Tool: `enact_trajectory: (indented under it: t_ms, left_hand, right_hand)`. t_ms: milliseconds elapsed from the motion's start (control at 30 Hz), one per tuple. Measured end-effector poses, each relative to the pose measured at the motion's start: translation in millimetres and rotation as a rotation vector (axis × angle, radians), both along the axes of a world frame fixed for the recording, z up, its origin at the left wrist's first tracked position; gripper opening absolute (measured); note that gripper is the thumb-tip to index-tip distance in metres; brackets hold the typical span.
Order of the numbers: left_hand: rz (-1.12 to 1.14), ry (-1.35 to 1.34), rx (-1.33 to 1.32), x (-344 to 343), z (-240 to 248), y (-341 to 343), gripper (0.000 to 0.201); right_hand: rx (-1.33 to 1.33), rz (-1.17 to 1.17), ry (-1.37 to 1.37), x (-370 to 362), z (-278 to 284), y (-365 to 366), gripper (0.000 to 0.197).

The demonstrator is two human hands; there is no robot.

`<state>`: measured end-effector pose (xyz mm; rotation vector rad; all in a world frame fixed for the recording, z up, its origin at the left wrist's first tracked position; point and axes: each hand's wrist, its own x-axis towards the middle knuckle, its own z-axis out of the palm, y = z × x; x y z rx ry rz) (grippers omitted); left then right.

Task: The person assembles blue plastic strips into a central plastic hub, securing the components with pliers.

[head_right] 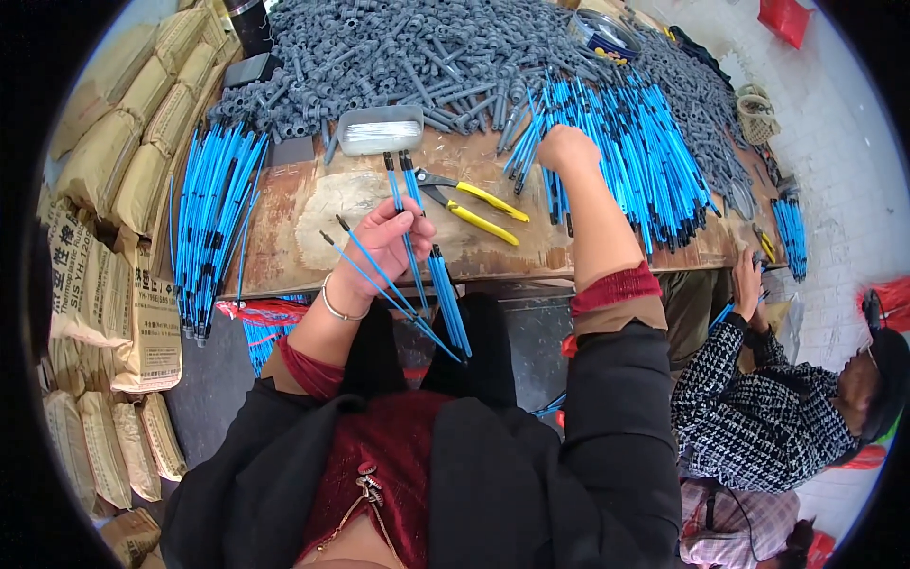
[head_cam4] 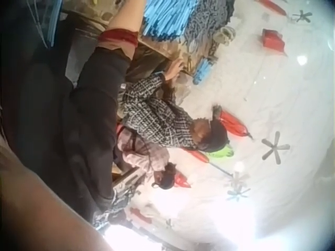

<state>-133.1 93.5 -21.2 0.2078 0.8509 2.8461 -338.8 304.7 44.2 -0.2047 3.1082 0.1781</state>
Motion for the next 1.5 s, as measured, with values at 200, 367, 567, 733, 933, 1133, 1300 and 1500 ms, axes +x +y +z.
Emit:
enact_trajectory:
  t_ms: [200,367,567,733,933,1133,1300,1500]
  left_hand:
    - [-0.058,0.016,0.049,0,0,-4,0.015]
    - [-0.037,-0.008,0.028,-2,14,-4,0.017]
    - [-0.085,-0.076,0.196,-10,34,0,0.021]
    - [-0.012,0.130,0.177,-10,36,12,0.028]
    - [0.166,0.095,0.027,-7,34,1,0.034]
    - [0.194,0.071,-0.081,-7,41,-2,0.027]
    - [-0.233,0.227,-0.128,26,62,-20,0.022]
    - [-0.182,0.014,-0.112,48,72,-23,0.020]
  right_hand:
    - [-0.094,-0.123,0.263,31,25,18,0.026]
    - [-0.768,0.268,0.347,106,92,25,0.020]
    - [-1.029,0.614,-0.474,174,57,6,0.019]
    - [-0.787,0.653,-0.445,166,36,3,0.021]
    - [-0.742,0.244,0.192,41,23,39,0.027]
    - [-0.264,-0.204,0.201,-37,-18,93,0.041]
    - [-0.284,-0.131,0.265,-47,-20,91,0.039]
    - [-0.266,-0.183,0.447,4,48,67,0.032]
